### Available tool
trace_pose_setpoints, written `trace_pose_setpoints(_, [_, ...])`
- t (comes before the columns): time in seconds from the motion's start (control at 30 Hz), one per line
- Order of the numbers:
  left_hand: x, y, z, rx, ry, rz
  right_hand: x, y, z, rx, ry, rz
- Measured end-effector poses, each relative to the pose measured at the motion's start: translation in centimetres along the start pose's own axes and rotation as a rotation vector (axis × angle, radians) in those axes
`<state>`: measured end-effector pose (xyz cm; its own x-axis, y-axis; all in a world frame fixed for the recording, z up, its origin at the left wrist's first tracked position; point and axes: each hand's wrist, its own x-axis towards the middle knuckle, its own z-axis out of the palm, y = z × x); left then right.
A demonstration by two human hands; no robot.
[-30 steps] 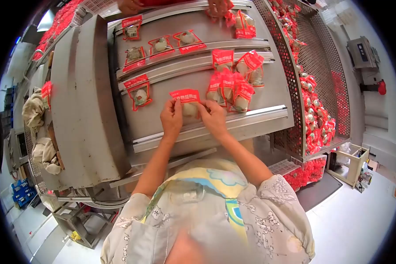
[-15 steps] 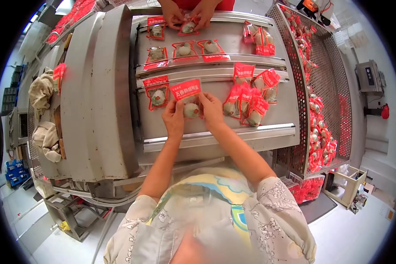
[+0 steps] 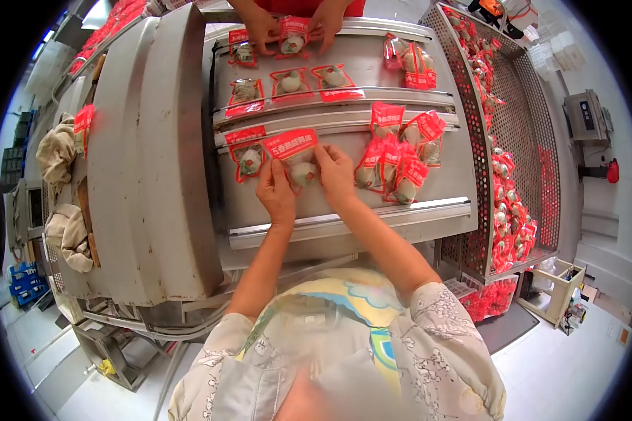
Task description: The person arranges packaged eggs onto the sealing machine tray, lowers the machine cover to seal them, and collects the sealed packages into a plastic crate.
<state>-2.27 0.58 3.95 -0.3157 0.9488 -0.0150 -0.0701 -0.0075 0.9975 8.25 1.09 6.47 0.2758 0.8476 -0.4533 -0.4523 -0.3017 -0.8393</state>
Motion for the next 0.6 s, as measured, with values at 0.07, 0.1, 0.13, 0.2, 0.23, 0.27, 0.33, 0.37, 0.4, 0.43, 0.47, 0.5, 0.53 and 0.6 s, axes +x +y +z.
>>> trace_pose_setpoints(0.07, [0.1, 1.7, 0.2, -0.085, 0.029, -0.127, 0.3, 0.4, -0.2, -0.066, -0.024, -0.052])
trace_pose_setpoints(0.1, [0.2, 1.2, 0.2, -0.089, 0.021, -0.141, 0.4, 0.6, -0.3, -0.074, -0.011, -0.057])
trace_pose_setpoints(0.13, [0.5, 0.3, 0.2, -0.091, 0.014, -0.155, 0.6, 0.8, -0.3, -0.082, 0.001, -0.061])
trace_pose_setpoints(0.2, [0.8, -0.3, 0.2, -0.08, -0.006, -0.196, 1.2, 1.4, -0.5, -0.102, 0.011, -0.065])
trace_pose_setpoints(0.23, [0.8, -0.4, 0.2, -0.066, -0.019, -0.225, 1.5, 1.9, -0.8, -0.115, 0.01, -0.063])
trace_pose_setpoints(0.27, [0.9, -0.4, 0.2, -0.052, -0.033, -0.254, 1.9, 2.0, -1.0, -0.127, 0.01, -0.063])
trace_pose_setpoints(0.33, [1.3, -2.4, 0.0, 0.067, -0.036, -0.113, 2.0, 1.7, -1.0, -0.155, 0.023, -0.056])
trace_pose_setpoints(0.37, [1.6, -3.4, 0.1, 0.12, -0.034, -0.036, 2.3, 1.3, -0.9, -0.171, 0.025, -0.06])
trace_pose_setpoints(0.4, [1.8, -2.7, 0.2, 0.152, -0.039, -0.023, 2.6, 0.8, -0.8, -0.18, 0.01, -0.056])
trace_pose_setpoints(0.43, [1.4, -1.3, 0.1, 0.19, -0.046, -0.018, 2.5, 0.5, -0.9, -0.189, -0.002, -0.042])
trace_pose_setpoints(0.47, [1.2, -0.2, 0.0, 0.229, -0.053, -0.015, 2.4, 0.3, -1.0, -0.198, -0.012, -0.025])
trace_pose_setpoints(0.5, [1.0, 0.5, 0.0, 0.19, -0.052, -0.06, 2.4, 0.3, -1.2, -0.27, -0.029, -0.016])
trace_pose_setpoints(0.53, [0.9, 1.1, -0.1, 0.151, -0.049, -0.104, 2.7, 0.1, -1.5, -0.341, -0.048, -0.007])
trace_pose_setpoints(0.6, [1.1, 0.7, -0.3, 0.172, -0.039, -0.108, 3.5, 0.1, -1.7, -0.505, -0.053, -0.047])
